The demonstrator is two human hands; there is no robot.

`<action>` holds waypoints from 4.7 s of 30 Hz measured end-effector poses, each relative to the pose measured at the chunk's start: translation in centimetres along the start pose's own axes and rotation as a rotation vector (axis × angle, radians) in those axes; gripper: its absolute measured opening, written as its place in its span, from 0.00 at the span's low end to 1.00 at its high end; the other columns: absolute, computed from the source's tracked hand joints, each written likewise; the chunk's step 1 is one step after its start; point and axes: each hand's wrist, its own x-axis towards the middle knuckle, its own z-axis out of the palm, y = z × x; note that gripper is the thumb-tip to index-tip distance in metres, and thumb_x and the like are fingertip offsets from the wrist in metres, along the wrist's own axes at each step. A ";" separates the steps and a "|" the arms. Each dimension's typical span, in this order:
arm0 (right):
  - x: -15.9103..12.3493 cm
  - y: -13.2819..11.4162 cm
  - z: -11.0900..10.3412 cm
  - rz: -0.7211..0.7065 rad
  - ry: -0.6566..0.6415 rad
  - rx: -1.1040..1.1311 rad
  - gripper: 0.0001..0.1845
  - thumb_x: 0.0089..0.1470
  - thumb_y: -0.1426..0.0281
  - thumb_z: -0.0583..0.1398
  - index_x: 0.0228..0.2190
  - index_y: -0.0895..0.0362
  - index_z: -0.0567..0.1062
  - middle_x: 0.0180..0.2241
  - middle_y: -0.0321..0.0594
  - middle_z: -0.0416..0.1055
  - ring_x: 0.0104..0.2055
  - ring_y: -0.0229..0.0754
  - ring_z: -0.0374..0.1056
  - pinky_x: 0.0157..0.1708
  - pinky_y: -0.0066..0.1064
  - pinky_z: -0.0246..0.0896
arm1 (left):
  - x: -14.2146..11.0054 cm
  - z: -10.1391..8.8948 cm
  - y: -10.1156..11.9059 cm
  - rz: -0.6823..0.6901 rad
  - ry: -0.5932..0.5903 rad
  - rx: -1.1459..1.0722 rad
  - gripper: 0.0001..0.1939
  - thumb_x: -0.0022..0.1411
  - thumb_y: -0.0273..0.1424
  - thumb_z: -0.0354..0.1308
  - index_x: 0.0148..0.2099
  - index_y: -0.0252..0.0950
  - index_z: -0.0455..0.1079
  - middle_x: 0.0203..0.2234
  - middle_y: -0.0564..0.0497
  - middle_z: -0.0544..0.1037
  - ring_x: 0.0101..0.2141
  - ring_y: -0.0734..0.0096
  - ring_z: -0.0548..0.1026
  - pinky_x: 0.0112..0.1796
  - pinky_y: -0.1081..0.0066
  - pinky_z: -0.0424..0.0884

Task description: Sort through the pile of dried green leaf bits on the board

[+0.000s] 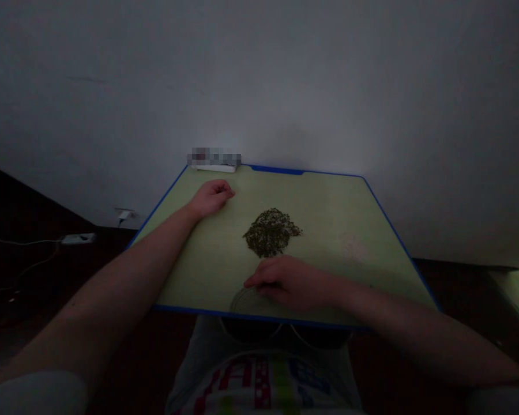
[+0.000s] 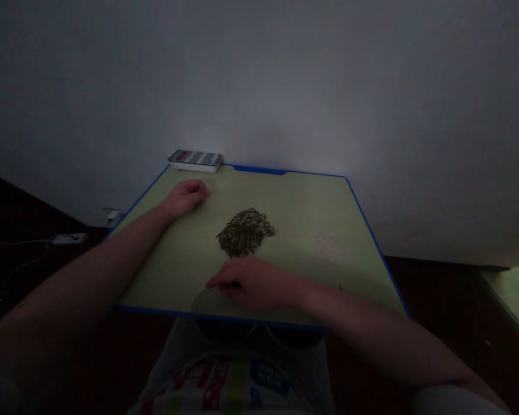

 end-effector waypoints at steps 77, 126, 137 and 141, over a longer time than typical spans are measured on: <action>-8.2 9.1 -12.0 0.390 0.101 -0.087 0.08 0.37 0.78 0.57 0.19 0.55 0.75 0.32 0.38 0.75 0.36 0.41 0.70 0.37 0.32 0.64 | -0.2 -0.2 0.0 0.008 -0.027 0.016 0.11 0.50 0.38 0.56 0.25 0.36 0.61 0.12 0.60 0.60 0.15 0.80 0.57 0.19 0.75 0.53; -7.0 9.9 -10.7 0.383 0.441 -0.405 0.07 0.46 0.74 0.58 0.27 0.54 0.77 0.30 0.38 0.76 0.34 0.41 0.70 0.38 0.33 0.63 | 0.1 -0.2 -0.2 0.017 -0.025 0.034 0.11 0.49 0.38 0.56 0.25 0.36 0.62 0.12 0.59 0.61 0.16 0.80 0.57 0.20 0.75 0.53; -7.1 8.8 -10.9 0.350 0.295 -0.386 0.07 0.45 0.74 0.57 0.26 0.55 0.76 0.30 0.38 0.75 0.34 0.42 0.69 0.38 0.33 0.62 | 0.0 -0.3 -0.2 0.032 -0.022 0.033 0.12 0.50 0.39 0.56 0.25 0.35 0.63 0.12 0.59 0.61 0.16 0.80 0.58 0.20 0.75 0.53; -7.3 9.0 -11.0 0.389 0.350 -0.365 0.07 0.44 0.75 0.57 0.26 0.55 0.75 0.29 0.38 0.74 0.34 0.41 0.69 0.38 0.33 0.63 | 0.0 -0.2 -0.1 0.031 -0.017 0.043 0.11 0.50 0.38 0.56 0.25 0.35 0.63 0.12 0.59 0.61 0.16 0.80 0.58 0.21 0.75 0.53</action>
